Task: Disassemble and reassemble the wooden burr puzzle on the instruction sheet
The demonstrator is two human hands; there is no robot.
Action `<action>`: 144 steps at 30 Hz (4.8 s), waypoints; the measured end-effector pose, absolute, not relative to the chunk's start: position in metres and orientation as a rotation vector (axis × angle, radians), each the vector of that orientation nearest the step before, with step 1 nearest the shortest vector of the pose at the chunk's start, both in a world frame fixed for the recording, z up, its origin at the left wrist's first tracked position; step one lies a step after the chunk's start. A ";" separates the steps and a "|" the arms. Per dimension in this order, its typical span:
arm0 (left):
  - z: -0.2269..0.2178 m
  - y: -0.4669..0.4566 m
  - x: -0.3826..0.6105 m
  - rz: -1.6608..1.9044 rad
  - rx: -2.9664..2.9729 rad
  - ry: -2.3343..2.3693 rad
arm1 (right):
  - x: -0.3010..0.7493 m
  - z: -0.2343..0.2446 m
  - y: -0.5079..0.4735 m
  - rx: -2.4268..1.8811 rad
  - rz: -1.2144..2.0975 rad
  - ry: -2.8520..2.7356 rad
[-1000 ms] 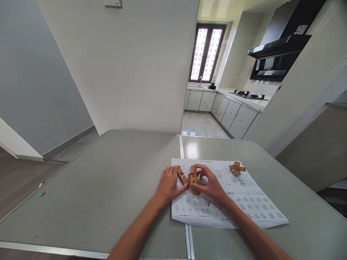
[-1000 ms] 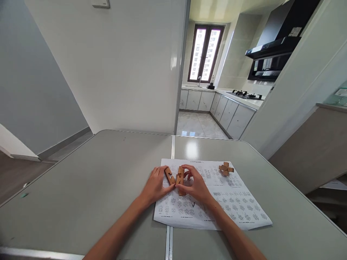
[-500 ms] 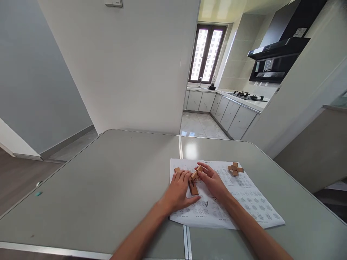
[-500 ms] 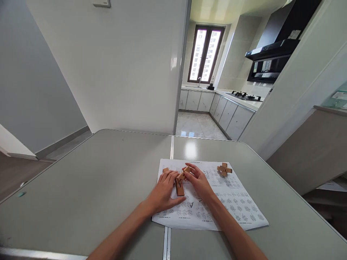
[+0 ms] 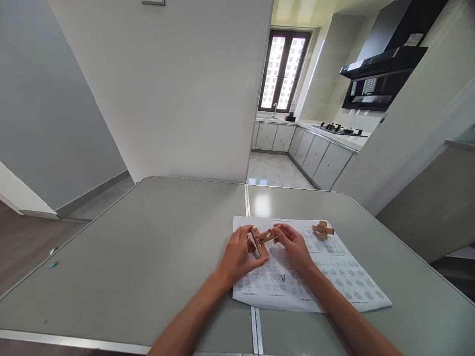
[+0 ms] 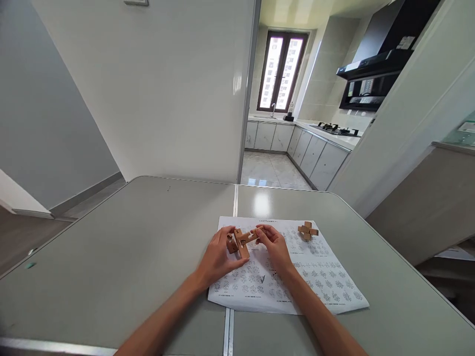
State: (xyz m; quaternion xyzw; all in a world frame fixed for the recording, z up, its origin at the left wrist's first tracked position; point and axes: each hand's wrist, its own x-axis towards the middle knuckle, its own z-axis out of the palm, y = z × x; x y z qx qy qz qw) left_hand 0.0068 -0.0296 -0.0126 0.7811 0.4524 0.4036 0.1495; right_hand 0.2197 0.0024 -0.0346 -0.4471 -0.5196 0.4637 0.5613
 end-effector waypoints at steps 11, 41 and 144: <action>-0.007 -0.022 -0.005 1.229 2.423 1.437 | 0.213 -0.022 -0.009 -1.128 0.966 -1.399; -0.001 -0.018 -0.017 1.067 2.680 1.207 | 0.220 -0.014 -0.017 -1.171 0.661 -1.757; 0.003 -0.034 0.010 1.081 1.629 0.989 | 0.194 -0.022 -0.036 -0.933 1.172 -1.595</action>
